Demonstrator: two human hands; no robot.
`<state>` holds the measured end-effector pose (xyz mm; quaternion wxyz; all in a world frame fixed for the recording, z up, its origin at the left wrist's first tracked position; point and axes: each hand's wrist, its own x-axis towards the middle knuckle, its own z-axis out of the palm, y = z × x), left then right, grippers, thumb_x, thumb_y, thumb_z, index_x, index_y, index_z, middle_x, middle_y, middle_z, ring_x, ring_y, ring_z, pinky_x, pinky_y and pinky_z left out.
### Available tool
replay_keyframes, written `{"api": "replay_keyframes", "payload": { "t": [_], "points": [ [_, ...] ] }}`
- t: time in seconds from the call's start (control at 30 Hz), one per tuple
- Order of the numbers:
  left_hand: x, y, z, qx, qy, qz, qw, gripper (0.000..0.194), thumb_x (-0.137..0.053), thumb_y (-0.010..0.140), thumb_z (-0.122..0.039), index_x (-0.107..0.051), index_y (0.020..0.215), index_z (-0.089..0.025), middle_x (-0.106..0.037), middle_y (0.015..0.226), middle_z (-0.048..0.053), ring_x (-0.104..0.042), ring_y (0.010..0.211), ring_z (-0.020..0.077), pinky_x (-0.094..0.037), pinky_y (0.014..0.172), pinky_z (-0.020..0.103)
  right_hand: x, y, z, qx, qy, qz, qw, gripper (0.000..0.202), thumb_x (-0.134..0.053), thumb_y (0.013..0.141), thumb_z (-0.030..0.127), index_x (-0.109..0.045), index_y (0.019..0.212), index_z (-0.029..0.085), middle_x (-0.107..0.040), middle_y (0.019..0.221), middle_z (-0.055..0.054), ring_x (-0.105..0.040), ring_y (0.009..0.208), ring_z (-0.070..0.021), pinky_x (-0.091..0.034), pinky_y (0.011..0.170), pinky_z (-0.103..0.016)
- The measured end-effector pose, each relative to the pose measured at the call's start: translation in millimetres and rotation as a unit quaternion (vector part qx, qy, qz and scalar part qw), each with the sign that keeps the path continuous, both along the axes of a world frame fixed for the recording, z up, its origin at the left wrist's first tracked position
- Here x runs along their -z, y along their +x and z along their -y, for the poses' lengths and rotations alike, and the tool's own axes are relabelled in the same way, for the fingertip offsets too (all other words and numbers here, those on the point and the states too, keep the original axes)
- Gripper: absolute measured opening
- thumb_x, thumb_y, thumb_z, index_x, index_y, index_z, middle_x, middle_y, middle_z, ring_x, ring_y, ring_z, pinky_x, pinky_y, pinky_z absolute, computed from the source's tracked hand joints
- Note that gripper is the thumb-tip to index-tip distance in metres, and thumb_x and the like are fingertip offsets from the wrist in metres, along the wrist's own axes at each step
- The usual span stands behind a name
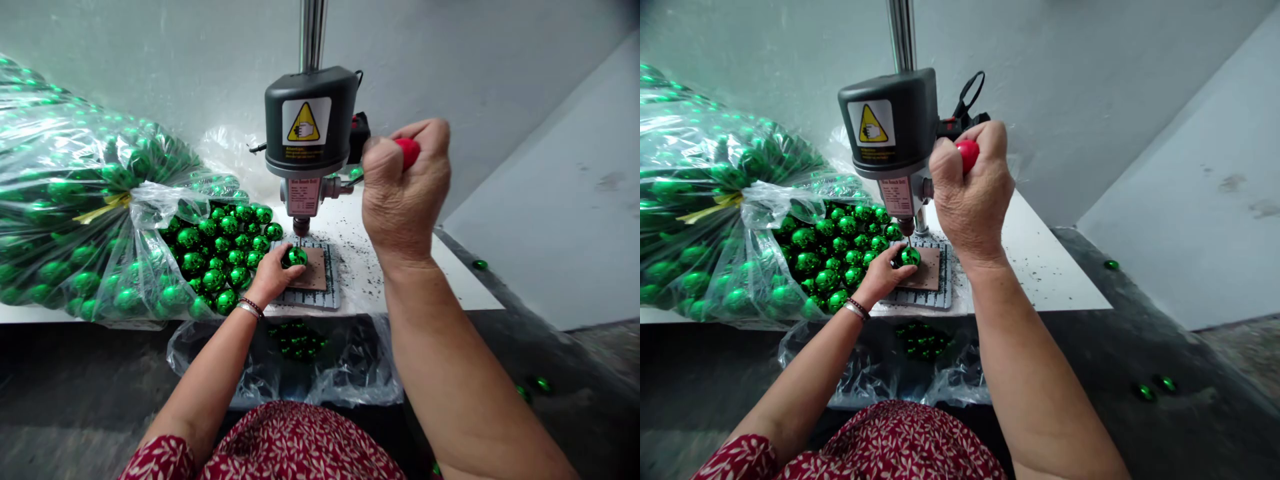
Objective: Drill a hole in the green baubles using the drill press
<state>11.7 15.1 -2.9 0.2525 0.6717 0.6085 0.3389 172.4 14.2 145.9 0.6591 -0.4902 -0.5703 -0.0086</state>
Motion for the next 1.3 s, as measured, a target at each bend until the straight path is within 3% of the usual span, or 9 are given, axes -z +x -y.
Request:
{"api": "replay_keyframes", "payload": {
  "t": [0.17,0.43,0.67,1.0,1.3],
  "points": [
    [4.2,1.2,-7.7,0.061,0.038,-0.039,0.997,0.058,-0.075,0.068,-0.025,-0.06,0.124,-0.018,-0.065,0.124,0.009,-0.059,0.114,0.0251,-0.042,0.104,0.038,-2.0,-0.6,1.4,-0.003,-0.014,-0.009,1.0,0.032,-0.04,0.086,0.044,-0.038,0.079,0.013,-0.038,0.071,0.006,-0.036,0.063,0.0048,-0.038,0.07,-0.014],
    [15.5,4.5,-9.6,0.026,-0.011,0.02,0.999,0.067,-0.076,0.068,-0.033,-0.056,0.131,-0.021,-0.069,0.116,0.006,-0.061,0.108,0.0244,-0.047,0.098,0.037,-1.3,0.1,4.2,-0.008,-0.014,-0.015,1.0,0.021,-0.044,0.084,0.033,-0.04,0.079,0.013,-0.042,0.073,0.006,-0.038,0.068,0.0036,-0.038,0.072,-0.015],
    [11.9,7.8,-4.6,0.013,-0.007,0.018,1.0,0.066,-0.077,0.068,-0.032,-0.057,0.13,-0.019,-0.068,0.116,0.008,-0.061,0.109,0.0249,-0.047,0.098,0.036,5.5,1.2,7.5,0.004,-0.01,-0.007,1.0,0.03,-0.045,0.084,0.042,-0.041,0.079,0.013,-0.043,0.074,0.005,-0.038,0.067,0.0033,-0.038,0.07,-0.014],
    [9.6,9.0,-1.5,0.009,-0.002,-0.008,1.0,0.066,-0.076,0.07,-0.032,-0.056,0.132,-0.021,-0.066,0.12,0.007,-0.059,0.112,0.0254,-0.044,0.101,0.037,21.3,2.8,18.6,0.025,-0.018,0.003,1.0,0.015,-0.048,0.078,0.028,-0.046,0.076,0.014,-0.045,0.069,0.005,-0.038,0.064,0.0013,-0.035,0.065,-0.016],
    [10.8,9.6,0.5,0.007,-0.001,-0.024,1.0,0.065,-0.075,0.071,-0.035,-0.055,0.132,-0.021,-0.065,0.121,0.008,-0.058,0.112,0.0258,-0.043,0.101,0.037,39.1,2.5,24.7,0.046,0.005,0.028,0.999,0.021,-0.045,0.081,0.036,-0.049,0.077,0.016,-0.05,0.071,0.003,-0.045,0.064,-0.002,-0.039,0.064,-0.019]
  ]
}}
